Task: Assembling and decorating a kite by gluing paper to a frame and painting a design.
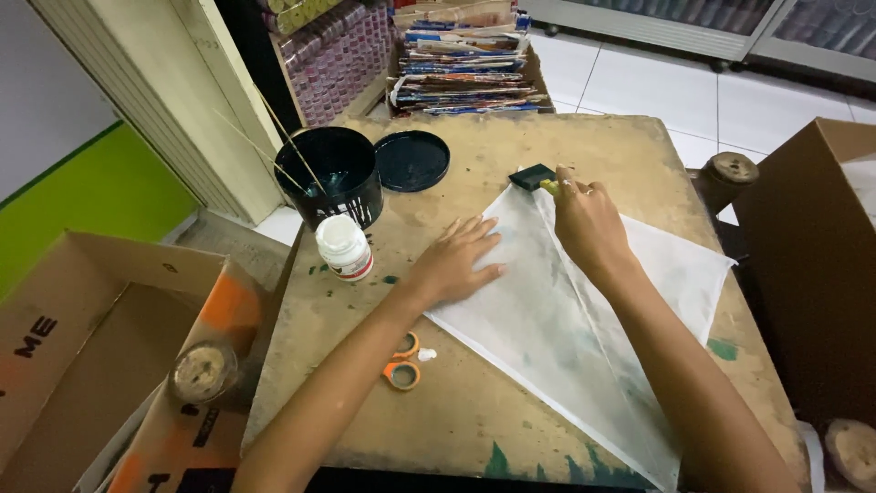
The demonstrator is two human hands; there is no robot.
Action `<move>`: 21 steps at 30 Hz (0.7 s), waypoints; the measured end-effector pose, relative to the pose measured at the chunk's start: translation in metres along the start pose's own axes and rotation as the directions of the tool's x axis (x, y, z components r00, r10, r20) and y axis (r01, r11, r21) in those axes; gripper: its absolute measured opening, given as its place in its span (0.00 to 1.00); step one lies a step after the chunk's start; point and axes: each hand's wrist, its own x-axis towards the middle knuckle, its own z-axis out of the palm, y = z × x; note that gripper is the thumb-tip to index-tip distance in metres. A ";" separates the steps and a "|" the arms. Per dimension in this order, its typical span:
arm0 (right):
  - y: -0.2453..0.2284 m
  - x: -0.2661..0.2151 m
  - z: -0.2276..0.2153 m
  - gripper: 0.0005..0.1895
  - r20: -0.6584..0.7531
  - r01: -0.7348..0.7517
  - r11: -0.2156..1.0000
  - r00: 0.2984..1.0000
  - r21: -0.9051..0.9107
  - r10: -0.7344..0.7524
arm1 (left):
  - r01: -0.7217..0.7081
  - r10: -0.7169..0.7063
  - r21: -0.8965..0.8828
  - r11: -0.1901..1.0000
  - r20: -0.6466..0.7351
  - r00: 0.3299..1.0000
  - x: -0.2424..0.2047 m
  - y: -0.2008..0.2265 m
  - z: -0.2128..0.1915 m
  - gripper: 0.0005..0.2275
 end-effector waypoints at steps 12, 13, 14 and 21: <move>0.008 -0.004 0.014 0.23 0.044 -0.005 0.998 0.999 -0.064 0.007 | 0.013 -0.012 -0.032 0.999 0.009 1.000 -0.005 0.008 -0.008 0.31; 0.007 -0.005 0.013 0.23 0.046 -0.004 0.998 0.999 -0.064 0.007 | 0.014 -0.014 -0.033 0.999 0.010 1.000 -0.006 0.009 -0.008 0.31; 0.006 -0.004 0.012 0.23 0.048 -0.003 0.998 0.999 -0.064 0.006 | 0.013 -0.013 -0.031 0.999 0.007 1.000 -0.006 0.010 -0.009 0.31; 0.002 -0.004 0.006 0.23 0.037 0.002 0.998 0.999 -0.055 0.000 | 0.000 0.000 -0.027 1.000 -0.009 1.000 -0.007 0.009 -0.009 0.31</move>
